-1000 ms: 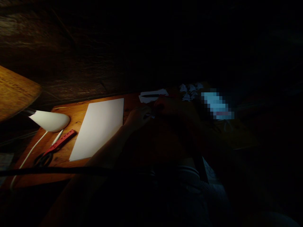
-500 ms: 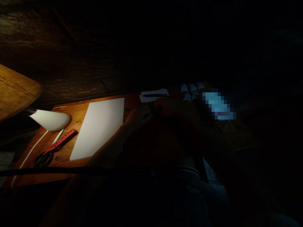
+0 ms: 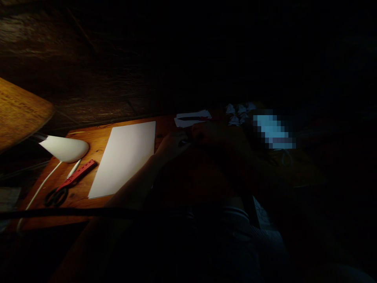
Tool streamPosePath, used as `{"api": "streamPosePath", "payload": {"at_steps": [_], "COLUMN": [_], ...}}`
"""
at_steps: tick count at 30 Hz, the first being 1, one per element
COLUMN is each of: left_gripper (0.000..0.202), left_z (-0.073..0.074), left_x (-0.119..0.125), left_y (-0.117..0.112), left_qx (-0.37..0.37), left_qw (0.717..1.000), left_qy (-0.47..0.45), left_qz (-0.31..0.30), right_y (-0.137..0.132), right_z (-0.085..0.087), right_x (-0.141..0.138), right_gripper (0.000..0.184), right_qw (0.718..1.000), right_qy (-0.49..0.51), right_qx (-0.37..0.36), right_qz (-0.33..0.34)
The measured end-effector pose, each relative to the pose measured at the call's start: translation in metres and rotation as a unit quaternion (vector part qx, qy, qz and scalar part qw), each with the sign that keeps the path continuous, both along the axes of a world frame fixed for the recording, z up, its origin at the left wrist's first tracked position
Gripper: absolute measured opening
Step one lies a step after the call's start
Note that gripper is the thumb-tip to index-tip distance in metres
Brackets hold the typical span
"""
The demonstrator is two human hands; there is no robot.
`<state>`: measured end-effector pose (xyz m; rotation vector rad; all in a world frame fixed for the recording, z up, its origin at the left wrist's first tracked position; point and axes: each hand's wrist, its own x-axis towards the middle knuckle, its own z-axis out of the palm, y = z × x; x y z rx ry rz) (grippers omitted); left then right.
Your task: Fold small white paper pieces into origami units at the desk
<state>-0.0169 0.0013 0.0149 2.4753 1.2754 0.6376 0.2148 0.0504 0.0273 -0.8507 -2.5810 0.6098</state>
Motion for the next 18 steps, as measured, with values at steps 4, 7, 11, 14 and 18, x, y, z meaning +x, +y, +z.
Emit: {"api": "streamPosePath", "payload": {"at_steps": [4,7,11,14,18], "left_gripper": [0.008,0.007,0.004,0.005,0.010], "left_z": [-0.0013,-0.0017,-0.0015,-0.0023,-0.0047], "left_x": [-0.0003,-0.0008,-0.0009,-0.0012,-0.0026], "left_y": [0.0013,0.0018,0.0020,0.0029,0.0044], "left_qx": [0.015,0.023,0.027,0.023,0.021], "left_qw": [1.000,1.000,1.000,0.999,1.000], "left_qy": [-0.004,-0.002,-0.008,-0.011,-0.008], "left_qz": [-0.005,-0.011,-0.014,-0.021,-0.019], "right_y": [0.0021,0.0042,0.0063,0.0069,0.0082], "right_z": [-0.0010,-0.0012,-0.0005,0.0001,0.0002], "right_x": [-0.0002,-0.0003,0.0009,0.0031,0.0055], "right_gripper": [0.015,0.018,0.021,0.023,0.026], "right_qw": [1.000,0.999,0.998,0.998,0.997], "right_qy": [-0.010,-0.021,-0.030,-0.038,-0.045], "right_qx": [-0.014,-0.022,-0.027,-0.032,-0.040], "right_qz": [0.018,0.028,0.044,0.041,0.039]}}
